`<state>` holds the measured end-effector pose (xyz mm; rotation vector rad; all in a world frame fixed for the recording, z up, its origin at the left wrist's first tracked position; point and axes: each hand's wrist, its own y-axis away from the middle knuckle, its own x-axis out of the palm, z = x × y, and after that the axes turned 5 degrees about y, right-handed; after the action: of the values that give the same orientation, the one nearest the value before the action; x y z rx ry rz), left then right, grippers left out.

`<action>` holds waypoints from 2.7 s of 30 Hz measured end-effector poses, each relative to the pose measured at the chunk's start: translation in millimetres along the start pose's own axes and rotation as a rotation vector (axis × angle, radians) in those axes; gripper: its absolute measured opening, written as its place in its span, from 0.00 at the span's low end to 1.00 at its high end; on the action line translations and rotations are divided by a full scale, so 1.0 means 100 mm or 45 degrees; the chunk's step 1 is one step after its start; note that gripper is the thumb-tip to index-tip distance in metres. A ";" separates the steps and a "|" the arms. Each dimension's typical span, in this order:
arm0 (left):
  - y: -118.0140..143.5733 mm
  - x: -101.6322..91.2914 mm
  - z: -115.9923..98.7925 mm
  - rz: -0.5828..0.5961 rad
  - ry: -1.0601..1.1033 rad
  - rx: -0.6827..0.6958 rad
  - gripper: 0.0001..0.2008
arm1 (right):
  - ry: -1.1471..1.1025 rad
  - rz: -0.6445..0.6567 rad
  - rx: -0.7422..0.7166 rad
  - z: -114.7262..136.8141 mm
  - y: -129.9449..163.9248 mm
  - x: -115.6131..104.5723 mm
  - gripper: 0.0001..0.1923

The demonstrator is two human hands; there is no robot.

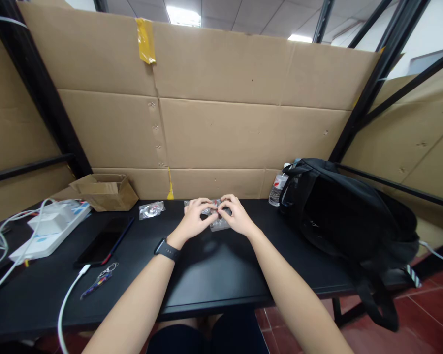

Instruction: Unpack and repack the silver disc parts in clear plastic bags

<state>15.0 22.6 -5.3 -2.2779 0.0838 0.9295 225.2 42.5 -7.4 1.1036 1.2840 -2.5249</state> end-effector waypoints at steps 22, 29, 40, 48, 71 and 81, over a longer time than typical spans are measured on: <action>0.12 0.29 0.04 0.568 -0.079 0.160 0.16 | 0.561 0.318 0.654 -0.74 0.15 -0.38 0.07; 0.14 0.22 -0.03 0.716 -0.092 0.139 0.16 | 0.501 0.442 0.683 -0.77 0.18 -0.34 0.15; 0.14 0.18 0.00 0.788 -0.147 0.145 0.20 | 0.525 0.447 0.814 -0.78 0.14 -0.28 0.18; 0.14 0.24 0.02 0.692 -0.088 0.172 0.25 | 0.564 0.393 0.868 -0.63 0.09 -0.27 0.17; 0.10 -0.66 0.70 0.852 -0.022 -0.496 0.13 | 0.380 0.766 0.827 -0.77 0.21 -0.57 0.19; 0.08 -0.47 0.46 0.887 -0.304 -0.394 0.06 | 0.393 0.472 0.676 -0.71 0.17 -0.62 0.24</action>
<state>-49.9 35.7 -3.8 -2.4288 0.7059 1.6580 316.9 69.7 -5.8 1.6993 0.3719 -2.5195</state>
